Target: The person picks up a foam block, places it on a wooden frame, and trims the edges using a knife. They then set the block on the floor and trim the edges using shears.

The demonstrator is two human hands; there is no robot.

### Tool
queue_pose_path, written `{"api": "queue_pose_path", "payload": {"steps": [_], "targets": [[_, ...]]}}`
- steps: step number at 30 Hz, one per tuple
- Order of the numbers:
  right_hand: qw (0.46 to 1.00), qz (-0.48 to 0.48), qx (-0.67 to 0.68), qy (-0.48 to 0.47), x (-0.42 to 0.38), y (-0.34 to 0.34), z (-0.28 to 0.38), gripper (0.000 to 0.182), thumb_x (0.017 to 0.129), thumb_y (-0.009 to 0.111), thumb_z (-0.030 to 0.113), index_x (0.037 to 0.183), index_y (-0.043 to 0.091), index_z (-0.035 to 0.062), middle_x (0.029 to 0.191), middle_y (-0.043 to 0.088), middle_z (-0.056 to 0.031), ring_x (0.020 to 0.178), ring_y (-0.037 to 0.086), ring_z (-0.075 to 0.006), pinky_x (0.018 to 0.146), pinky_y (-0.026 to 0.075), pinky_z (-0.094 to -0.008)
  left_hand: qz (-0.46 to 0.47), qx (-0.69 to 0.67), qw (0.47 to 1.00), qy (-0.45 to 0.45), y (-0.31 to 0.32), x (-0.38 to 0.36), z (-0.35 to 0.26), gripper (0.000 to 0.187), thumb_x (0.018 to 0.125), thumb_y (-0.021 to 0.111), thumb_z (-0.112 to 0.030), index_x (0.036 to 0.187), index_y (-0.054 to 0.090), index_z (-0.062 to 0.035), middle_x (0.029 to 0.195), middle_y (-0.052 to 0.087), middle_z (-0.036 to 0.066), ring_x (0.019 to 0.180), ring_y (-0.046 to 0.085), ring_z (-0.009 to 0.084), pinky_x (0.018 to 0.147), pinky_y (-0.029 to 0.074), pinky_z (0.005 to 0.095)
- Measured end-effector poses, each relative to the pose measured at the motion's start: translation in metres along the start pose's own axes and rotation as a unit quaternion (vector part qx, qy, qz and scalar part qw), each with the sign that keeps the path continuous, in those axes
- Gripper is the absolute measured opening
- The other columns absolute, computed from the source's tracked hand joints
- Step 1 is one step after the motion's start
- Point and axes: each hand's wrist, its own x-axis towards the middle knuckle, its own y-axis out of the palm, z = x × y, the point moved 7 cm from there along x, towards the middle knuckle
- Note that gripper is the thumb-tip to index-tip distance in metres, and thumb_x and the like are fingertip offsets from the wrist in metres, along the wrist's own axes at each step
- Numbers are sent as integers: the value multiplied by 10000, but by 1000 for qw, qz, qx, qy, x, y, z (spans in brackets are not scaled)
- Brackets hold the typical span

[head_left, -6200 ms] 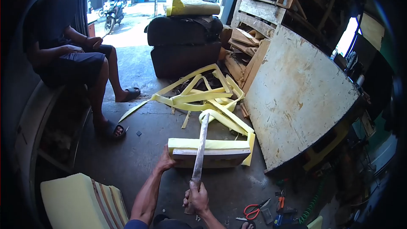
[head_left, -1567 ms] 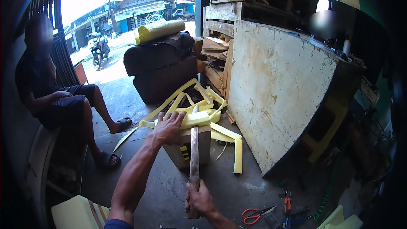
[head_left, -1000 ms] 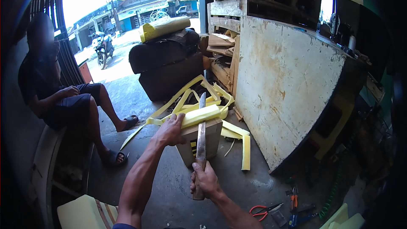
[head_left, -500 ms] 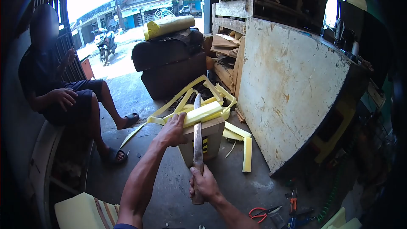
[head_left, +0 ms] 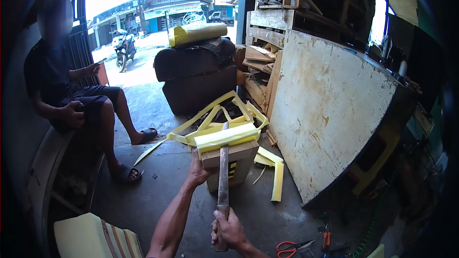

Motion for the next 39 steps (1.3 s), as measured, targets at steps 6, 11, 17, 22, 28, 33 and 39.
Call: {"api": "queue_pose_path", "payload": {"steps": [6,11,17,22,28,33,39], "targets": [[1000,14,2,-21,33,-3,44,259,1065,513,308,1140,368,107,743,519,-64,488,567,-173,469,543,-369,13,96,993,-72,-6,2,-14,983,687,944,-249,1413,311,-54,1336,531,206,1262,548,341,1093,443,422],[999,31,-5,-5,15,8,16,271,1070,504,302,1154,344,100,737,514,-62,488,566,-165,463,539,-361,-1,50,999,-7,-10,3,-16,990,686,939,-277,1409,308,-36,1327,527,243,1267,545,393,1085,448,442],[999,39,-31,0,12,12,8,292,1069,508,293,1163,333,79,749,515,-62,490,567,-166,470,541,-366,6,93,994,-54,-11,1,-15,995,706,911,-274,1439,285,-25,1328,512,290,1277,530,439,1084,438,458],[998,41,-57,-2,34,9,35,280,1075,491,306,1159,348,81,748,510,-61,503,573,-170,477,540,-363,16,88,994,-58,-11,1,-18,932,731,880,-223,1428,295,-21,1303,526,290,1258,533,441,1079,435,449],[998,36,-50,14,7,19,4,263,1076,493,279,1166,350,78,731,516,-56,494,570,-173,478,538,-358,19,104,994,0,-11,3,-25,923,750,862,-202,1437,267,-39,1307,516,286,1233,545,428,1065,443,446],[996,32,-88,16,16,20,20,258,1070,513,267,1158,363,76,735,517,-55,497,572,-169,480,532,-355,25,69,997,-29,-7,4,-14,930,754,844,-152,1448,233,-52,1339,491,285,1289,512,422,1120,391,436],[993,21,-118,5,24,16,34,277,1065,515,283,1148,397,47,734,539,-43,503,594,-146,470,528,-338,49,34,997,-48,2,4,10,999,739,860,-196,1478,204,-47,1383,455,300,1318,479,453,1141,374,467]]}}
